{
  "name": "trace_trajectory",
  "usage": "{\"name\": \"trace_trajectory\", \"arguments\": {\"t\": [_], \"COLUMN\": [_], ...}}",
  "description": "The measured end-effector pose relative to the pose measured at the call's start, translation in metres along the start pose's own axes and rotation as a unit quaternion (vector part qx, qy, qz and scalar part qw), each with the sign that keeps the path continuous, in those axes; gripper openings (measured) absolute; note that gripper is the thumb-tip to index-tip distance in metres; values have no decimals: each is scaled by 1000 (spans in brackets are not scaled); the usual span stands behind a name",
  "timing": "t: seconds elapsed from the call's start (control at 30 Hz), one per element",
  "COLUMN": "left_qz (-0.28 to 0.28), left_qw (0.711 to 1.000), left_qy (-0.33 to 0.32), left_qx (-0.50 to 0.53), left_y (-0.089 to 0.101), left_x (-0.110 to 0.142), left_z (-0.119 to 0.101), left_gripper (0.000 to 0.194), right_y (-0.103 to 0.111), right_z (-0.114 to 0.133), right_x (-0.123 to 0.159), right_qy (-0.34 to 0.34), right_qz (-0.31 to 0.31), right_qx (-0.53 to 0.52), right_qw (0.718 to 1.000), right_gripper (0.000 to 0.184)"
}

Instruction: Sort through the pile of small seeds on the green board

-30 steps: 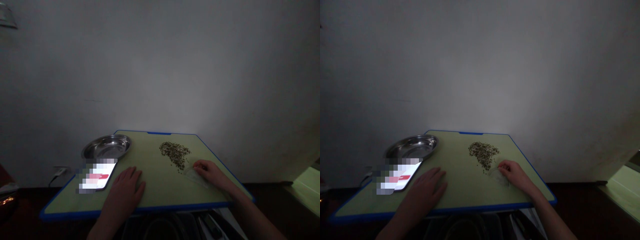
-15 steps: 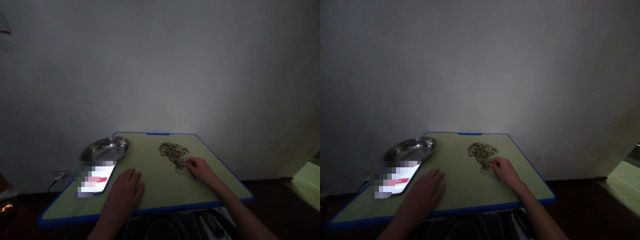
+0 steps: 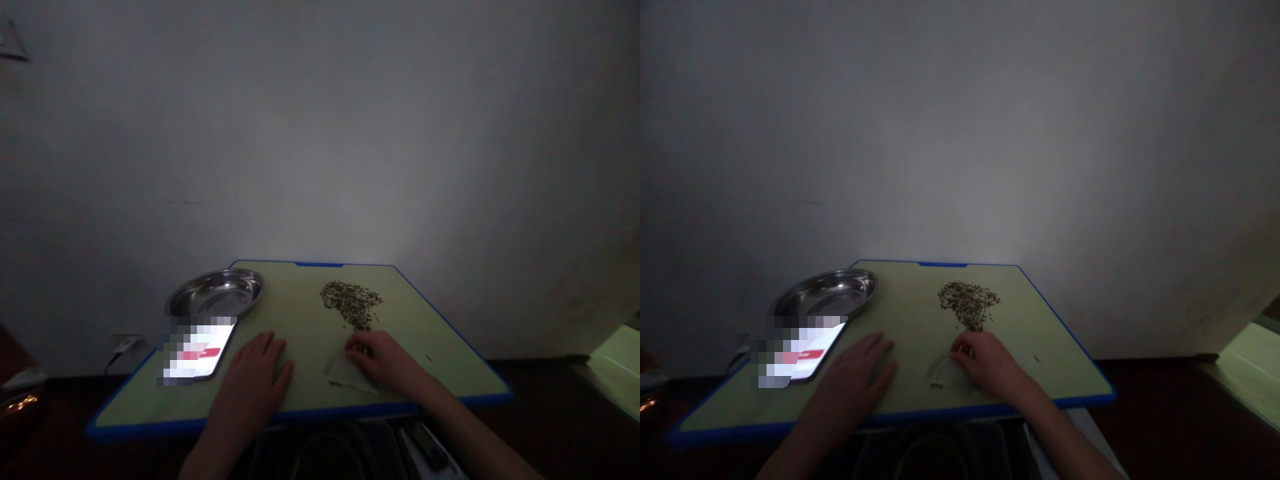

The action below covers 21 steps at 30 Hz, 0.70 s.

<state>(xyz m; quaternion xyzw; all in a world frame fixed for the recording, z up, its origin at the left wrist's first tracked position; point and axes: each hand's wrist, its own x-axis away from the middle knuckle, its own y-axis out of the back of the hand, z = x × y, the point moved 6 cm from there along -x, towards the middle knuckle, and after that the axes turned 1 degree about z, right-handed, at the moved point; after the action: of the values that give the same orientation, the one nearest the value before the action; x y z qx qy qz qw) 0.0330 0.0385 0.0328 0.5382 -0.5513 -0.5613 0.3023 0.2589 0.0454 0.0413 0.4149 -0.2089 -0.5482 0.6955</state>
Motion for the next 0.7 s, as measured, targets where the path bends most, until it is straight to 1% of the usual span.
{"name": "trace_trajectory", "arguments": {"t": [0.17,0.4,0.5,0.57,0.63,0.7], "left_qz": [5,2,-7,-11,-10,-8], "left_qw": [1000,1000,1000,1000,1000,1000], "left_qy": [3,-2,-2,-3,-4,0], "left_qx": [-6,-1,6,10,13,12], "left_y": [0,-3,-3,-2,-1,0], "left_x": [0,-1,-1,0,0,1], "left_z": [-2,-2,-2,-1,-1,-1], "left_gripper": [43,44,43,42,42,42], "right_y": [-11,-15,-11,0,18,38], "right_z": [16,23,27,22,8,-14], "right_x": [2,11,15,14,11,9], "right_qy": [43,39,44,36,18,-1], "right_qz": [41,68,75,51,-2,-72], "right_qx": [-38,-77,-77,-71,-73,-89], "right_qw": [998,994,993,996,997,993], "right_gripper": [14,13,12,11,13,15]}}
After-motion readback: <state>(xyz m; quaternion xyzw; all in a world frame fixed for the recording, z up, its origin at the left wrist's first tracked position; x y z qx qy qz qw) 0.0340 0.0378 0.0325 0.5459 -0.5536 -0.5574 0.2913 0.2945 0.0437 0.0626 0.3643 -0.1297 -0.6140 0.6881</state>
